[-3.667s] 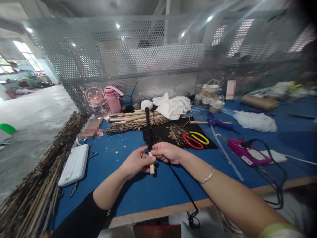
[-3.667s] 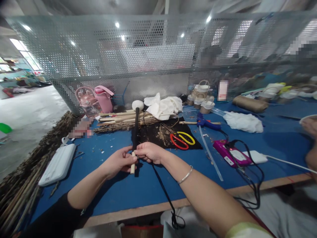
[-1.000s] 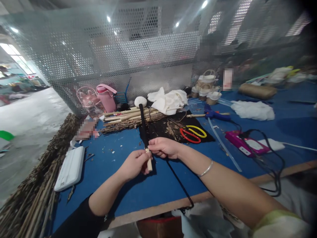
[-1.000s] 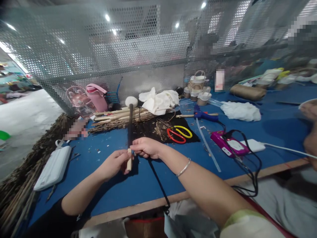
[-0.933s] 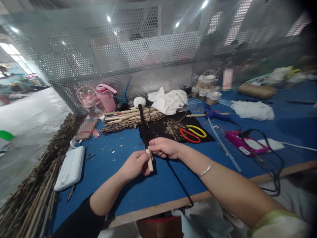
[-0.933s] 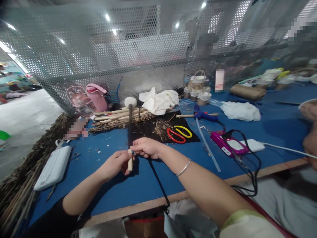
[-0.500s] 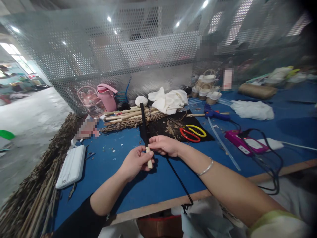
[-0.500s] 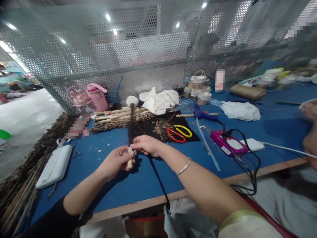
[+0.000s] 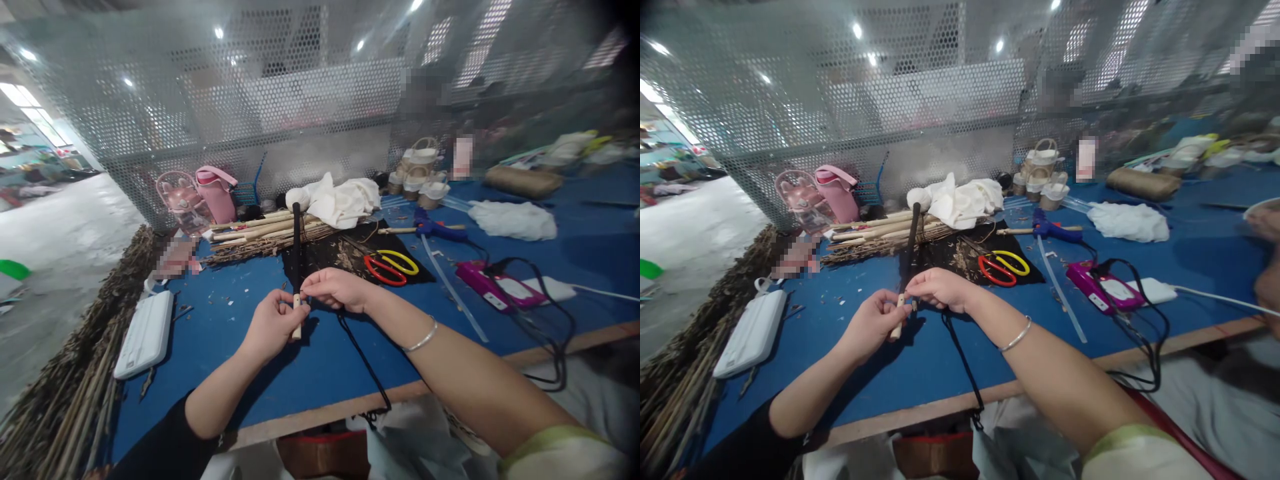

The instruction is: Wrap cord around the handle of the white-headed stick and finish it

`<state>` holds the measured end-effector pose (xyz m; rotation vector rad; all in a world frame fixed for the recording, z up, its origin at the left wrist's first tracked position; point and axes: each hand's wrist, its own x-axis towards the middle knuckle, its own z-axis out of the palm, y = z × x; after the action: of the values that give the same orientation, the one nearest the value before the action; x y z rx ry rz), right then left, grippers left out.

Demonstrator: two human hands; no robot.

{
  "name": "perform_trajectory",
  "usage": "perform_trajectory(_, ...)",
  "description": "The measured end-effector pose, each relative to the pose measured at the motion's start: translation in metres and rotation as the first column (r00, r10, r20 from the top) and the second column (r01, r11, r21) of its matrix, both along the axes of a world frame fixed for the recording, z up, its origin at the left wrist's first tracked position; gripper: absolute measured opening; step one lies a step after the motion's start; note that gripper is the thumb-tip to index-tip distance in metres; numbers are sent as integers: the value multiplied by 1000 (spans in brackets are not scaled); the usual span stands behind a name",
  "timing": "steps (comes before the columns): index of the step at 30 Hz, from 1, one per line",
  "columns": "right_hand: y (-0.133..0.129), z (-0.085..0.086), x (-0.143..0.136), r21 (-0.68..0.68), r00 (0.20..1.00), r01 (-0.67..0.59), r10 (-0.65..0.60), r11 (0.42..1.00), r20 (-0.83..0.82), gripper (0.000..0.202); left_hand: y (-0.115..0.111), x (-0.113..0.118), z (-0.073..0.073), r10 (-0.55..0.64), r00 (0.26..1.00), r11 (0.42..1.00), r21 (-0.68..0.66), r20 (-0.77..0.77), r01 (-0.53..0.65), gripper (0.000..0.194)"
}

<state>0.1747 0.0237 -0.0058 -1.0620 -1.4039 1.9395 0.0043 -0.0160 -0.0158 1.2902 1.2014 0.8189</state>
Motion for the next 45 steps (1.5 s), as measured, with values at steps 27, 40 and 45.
perform_trajectory(27,1,-9,-6,-127,982,-35,11,991,-190,28,-2,-4,14,-82,940,936,-297,332,187,34)
perform_trajectory(40,3,-12,-6,-115,993,-69,56,991,-108,32,7,-8,0,-107,972,968,-203,209,150,36)
perform_trajectory(45,3,-11,-7,-102,988,-97,83,990,-133,29,7,-8,2,-172,955,945,-232,242,229,32)
